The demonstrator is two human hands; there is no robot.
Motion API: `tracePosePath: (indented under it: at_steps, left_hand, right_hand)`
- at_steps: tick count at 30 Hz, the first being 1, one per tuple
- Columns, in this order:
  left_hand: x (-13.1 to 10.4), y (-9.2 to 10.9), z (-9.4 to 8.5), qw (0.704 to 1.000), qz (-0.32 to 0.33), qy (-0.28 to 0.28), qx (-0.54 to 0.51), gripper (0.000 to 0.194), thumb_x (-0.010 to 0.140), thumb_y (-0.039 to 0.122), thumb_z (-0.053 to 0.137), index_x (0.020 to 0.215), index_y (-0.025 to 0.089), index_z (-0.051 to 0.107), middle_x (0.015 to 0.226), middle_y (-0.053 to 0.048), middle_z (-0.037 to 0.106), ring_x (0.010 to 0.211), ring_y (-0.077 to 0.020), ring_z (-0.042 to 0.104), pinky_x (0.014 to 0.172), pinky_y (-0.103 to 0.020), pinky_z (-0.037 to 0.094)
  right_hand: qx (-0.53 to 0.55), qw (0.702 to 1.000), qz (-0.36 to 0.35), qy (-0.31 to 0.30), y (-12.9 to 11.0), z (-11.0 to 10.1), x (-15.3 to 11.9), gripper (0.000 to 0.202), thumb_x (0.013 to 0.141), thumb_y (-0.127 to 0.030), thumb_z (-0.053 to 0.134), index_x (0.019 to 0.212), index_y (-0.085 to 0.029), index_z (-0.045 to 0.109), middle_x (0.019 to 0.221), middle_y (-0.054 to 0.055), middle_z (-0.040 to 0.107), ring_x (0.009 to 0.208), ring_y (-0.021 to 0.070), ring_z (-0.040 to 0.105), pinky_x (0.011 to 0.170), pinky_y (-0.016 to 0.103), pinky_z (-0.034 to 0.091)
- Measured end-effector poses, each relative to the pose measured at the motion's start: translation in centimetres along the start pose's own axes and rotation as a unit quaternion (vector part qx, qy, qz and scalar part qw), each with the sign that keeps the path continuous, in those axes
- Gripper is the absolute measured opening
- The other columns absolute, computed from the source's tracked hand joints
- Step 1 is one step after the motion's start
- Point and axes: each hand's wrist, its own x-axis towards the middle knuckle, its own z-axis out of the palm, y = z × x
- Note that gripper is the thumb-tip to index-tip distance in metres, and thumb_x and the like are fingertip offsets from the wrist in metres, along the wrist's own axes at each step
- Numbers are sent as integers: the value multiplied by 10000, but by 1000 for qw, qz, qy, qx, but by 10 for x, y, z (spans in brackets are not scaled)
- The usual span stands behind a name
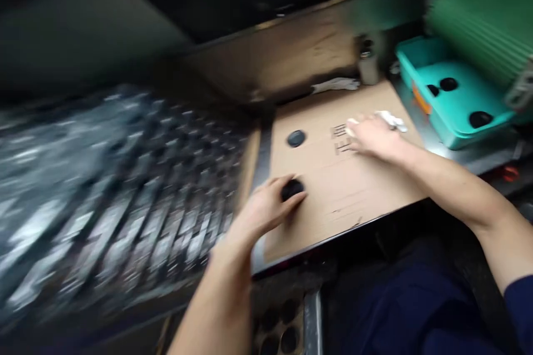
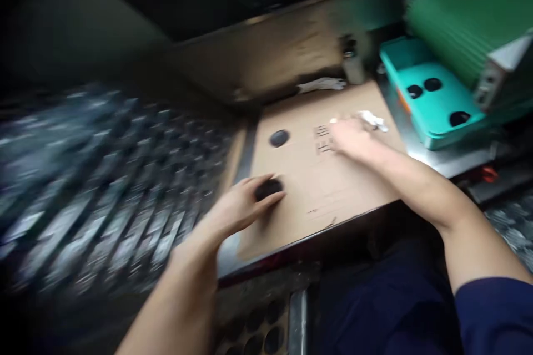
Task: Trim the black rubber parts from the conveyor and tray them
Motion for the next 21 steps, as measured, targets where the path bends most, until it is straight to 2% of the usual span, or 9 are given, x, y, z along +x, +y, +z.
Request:
tracePosePath:
  at_steps: [2,5,7,9,10,12,16,18,21]
  left_hand:
    - [4,2,-6,1000,-15,4,-3,699,858,591,614,1369,117,667,1377,-185,695,1258,-377,650,1144,-536,484]
    - [-25,15,-17,986,-34,19,-164,697,760,637,764,1321,226,709,1345,-105,739,1243,-362,672,1140,-534,504]
    - [-67,31,-11,930,-31,-18,-366,674,705,612,871,1285,300,730,1348,-71,746,1241,-346,685,1091,-482,553]
    - [-113,55,15,824,-3,-117,-555,639,701,592,906,1249,306,747,1372,-96,728,1203,-350,705,976,-438,604]
    - [-133,69,36,764,9,-186,-618,661,710,598,905,1271,290,739,1364,-124,721,1138,-349,727,911,-432,618]
    - [-161,100,90,669,12,-322,-670,759,704,525,945,1369,262,691,1324,-159,721,1058,-325,751,845,-410,619]
    - [-170,142,198,556,-99,-397,-723,714,683,521,967,1251,163,727,1107,-147,754,803,-231,772,667,-298,590]
    - [-163,149,226,511,-131,-387,-756,673,716,537,939,1211,137,721,1040,-148,758,742,-247,777,617,-303,590]
    - [-152,150,234,424,-165,-358,-815,561,839,537,836,1198,130,697,1028,-156,766,746,-272,788,615,-322,610]
  right_hand:
    - [-31,998,-51,37,-13,-32,-33,336,951,-410,767,1216,-209,722,1248,1,707,1060,166,681,1039,342,549]
    - [46,966,-91,236,-15,-70,-127,191,1031,-332,638,1207,-323,712,1193,-49,730,1093,134,701,1044,296,557]
    - [46,902,28,428,7,-74,-209,162,1022,-298,614,1149,-278,712,1140,12,737,1057,174,722,958,358,600]
    - [9,786,248,567,53,-57,-286,256,992,-415,628,1118,-205,700,1115,79,712,988,211,716,861,394,608]
    - [23,749,347,564,83,-42,-317,411,938,-486,674,1217,-185,667,1173,110,708,988,229,712,836,407,608]
    - [87,751,473,453,142,-5,-356,742,698,-591,832,1278,-170,641,1279,151,690,1084,282,687,871,437,598]
    - [228,768,519,298,217,47,-358,552,643,-544,846,1020,-157,734,996,130,766,982,293,714,901,413,561]
    - [199,762,537,302,230,51,-342,410,679,-499,831,904,-168,747,884,119,755,926,300,720,886,412,542]
    - [153,767,510,359,230,41,-320,323,700,-478,813,796,-185,717,804,131,720,854,319,715,827,443,530]
